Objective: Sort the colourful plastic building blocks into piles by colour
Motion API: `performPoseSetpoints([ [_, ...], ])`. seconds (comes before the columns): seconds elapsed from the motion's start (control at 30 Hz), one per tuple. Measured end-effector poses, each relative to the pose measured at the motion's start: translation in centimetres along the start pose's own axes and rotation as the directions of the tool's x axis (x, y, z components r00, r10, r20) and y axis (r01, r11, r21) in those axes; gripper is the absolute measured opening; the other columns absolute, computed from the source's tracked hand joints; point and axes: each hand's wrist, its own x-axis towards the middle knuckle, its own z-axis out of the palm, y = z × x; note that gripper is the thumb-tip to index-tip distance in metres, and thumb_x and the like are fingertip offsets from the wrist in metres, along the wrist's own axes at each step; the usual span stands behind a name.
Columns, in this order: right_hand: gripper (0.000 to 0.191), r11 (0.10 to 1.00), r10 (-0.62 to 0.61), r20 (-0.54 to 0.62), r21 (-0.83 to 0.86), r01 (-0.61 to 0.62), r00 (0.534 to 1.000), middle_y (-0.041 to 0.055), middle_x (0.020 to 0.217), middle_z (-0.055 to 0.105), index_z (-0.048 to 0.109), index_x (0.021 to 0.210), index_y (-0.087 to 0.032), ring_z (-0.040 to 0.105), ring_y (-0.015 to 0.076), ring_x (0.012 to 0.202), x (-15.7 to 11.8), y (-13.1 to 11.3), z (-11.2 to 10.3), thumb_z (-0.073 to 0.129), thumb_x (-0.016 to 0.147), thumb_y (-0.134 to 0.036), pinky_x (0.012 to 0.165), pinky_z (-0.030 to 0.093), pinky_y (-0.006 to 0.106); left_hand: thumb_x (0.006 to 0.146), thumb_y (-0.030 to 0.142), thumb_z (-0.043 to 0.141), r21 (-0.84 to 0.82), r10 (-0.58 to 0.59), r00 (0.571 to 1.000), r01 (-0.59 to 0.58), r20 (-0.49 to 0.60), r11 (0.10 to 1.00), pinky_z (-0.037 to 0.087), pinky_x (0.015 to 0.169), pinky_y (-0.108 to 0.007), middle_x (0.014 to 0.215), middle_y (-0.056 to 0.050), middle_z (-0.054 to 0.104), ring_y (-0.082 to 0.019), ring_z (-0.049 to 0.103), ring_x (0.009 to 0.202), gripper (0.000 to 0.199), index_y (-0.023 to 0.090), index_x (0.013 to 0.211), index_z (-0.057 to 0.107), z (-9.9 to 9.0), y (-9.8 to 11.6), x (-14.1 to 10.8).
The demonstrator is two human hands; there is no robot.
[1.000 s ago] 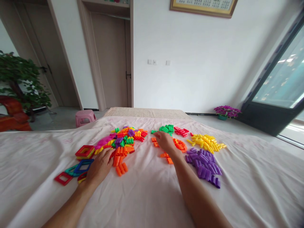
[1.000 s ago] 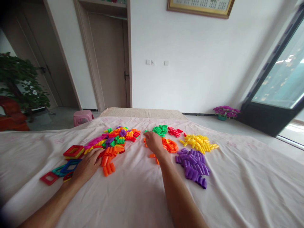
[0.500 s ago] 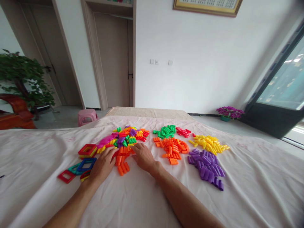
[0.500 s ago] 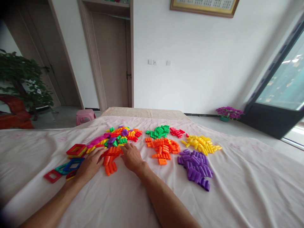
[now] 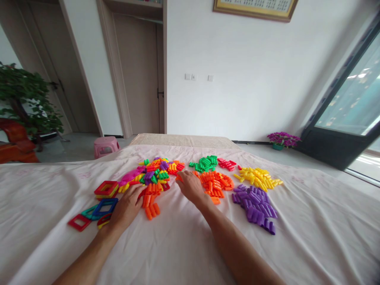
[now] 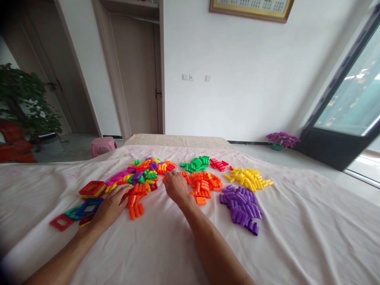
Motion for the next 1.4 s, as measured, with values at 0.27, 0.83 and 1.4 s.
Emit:
performPoseSetpoints([
  [0.27, 0.031, 0.941, 0.330, -0.008, -0.078, -0.330, 0.944, 0.0103, 0.111, 0.069, 0.065, 0.116, -0.021, 0.063, 0.0236, 0.101, 0.4, 5.5, -5.6, 0.048, 0.092, -0.031, 0.076, 0.040, 0.029, 0.088, 0.018, 0.047, 0.004, 0.001, 1.000, -0.001, 0.000, 1.000, 0.047, 0.104, -0.040, 0.124, -0.010, 0.063, -0.023, 0.058, 0.119, 0.038, 0.020, 0.123, 0.061, -0.1, 0.1, 0.0],
  [0.83, 0.035, 0.992, -0.099, 0.024, 0.084, 0.097, 0.995, 0.0074, 0.119, 0.068, 0.066, 0.120, -0.022, 0.060, 0.0202, 0.112, 0.2, 0.4, -3.2, 0.052, 0.089, -0.014, 0.093, 0.043, 0.029, 0.089, 0.021, 0.048, -0.010, -0.002, 1.000, 0.002, -0.001, 1.000, 0.046, 0.105, -0.040, 0.125, -0.009, 0.063, -0.023, 0.057, 0.120, 0.038, 0.021, 0.126, 0.060, 0.0, 0.1, 0.0],
  [1.4, 0.040, 0.910, -0.370, 0.029, 0.214, 0.355, 0.929, 0.0072, 0.121, 0.062, 0.061, 0.120, -0.021, 0.057, 0.0196, 0.113, -1.5, -3.1, 3.8, 0.054, 0.083, -0.007, 0.095, 0.046, 0.029, 0.089, 0.018, 0.048, -0.016, 0.003, 1.000, -0.003, 0.004, 1.000, 0.048, 0.103, -0.039, 0.122, -0.008, 0.064, -0.022, 0.059, 0.117, 0.037, 0.024, 0.120, 0.068, -0.4, 0.6, 0.1],
])
